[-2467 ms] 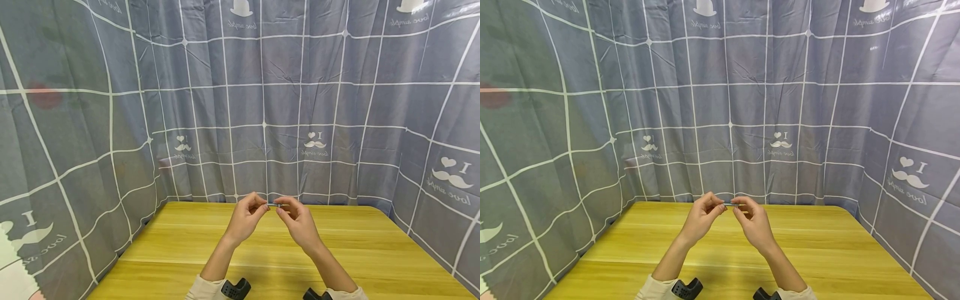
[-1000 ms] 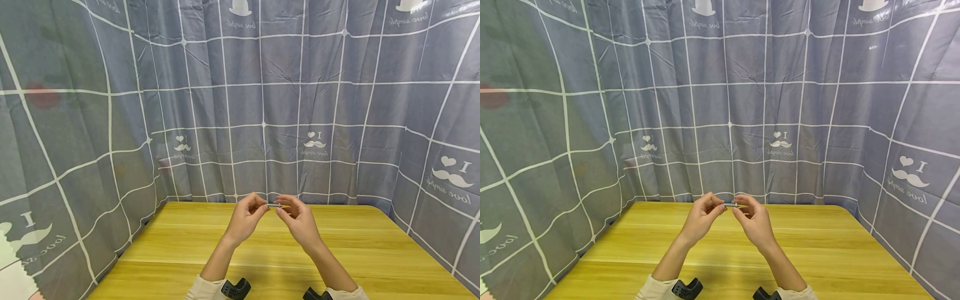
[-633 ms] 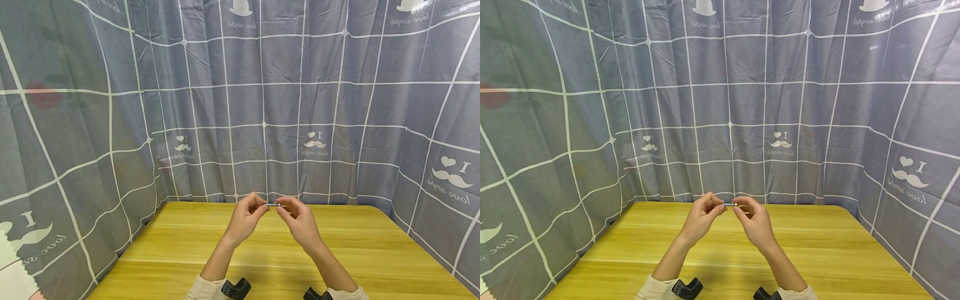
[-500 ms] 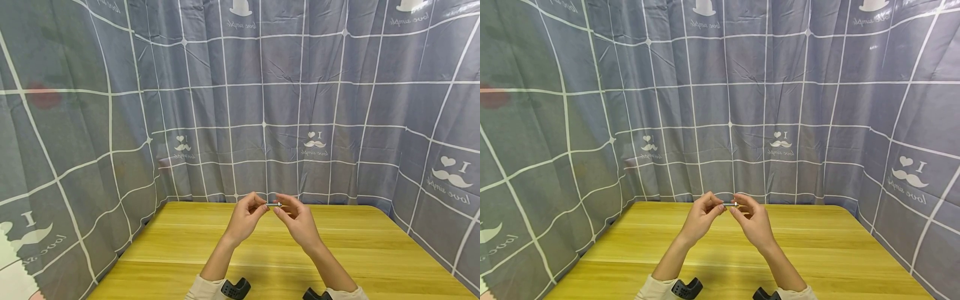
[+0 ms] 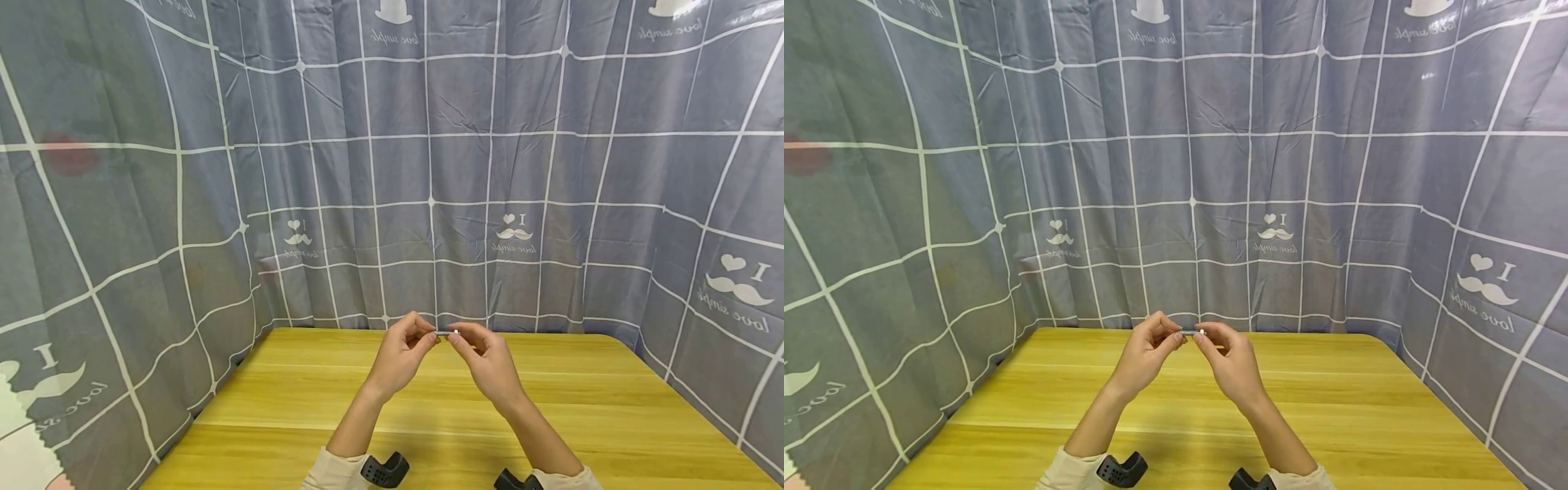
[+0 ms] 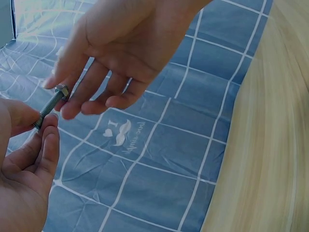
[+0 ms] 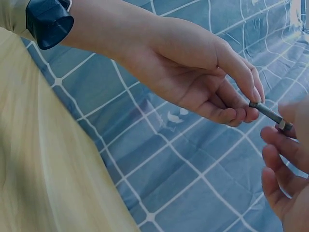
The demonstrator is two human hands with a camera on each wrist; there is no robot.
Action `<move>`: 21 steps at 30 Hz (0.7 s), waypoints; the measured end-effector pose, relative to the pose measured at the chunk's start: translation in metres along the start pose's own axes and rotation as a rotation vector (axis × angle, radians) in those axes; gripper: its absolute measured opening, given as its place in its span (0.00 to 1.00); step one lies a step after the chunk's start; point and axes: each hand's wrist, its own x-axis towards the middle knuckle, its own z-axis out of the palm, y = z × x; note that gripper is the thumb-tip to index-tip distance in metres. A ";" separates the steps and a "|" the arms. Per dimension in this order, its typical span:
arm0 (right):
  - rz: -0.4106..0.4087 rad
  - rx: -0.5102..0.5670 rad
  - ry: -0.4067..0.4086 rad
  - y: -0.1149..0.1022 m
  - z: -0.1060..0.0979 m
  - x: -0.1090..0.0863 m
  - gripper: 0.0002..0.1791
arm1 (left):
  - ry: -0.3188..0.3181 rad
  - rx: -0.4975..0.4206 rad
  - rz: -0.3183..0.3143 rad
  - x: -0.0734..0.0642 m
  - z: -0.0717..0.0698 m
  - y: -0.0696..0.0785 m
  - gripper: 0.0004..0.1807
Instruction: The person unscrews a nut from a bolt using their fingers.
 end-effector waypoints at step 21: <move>-0.064 -0.018 0.005 0.000 0.001 0.000 0.16 | 0.017 -0.002 -0.008 0.000 -0.001 0.001 0.03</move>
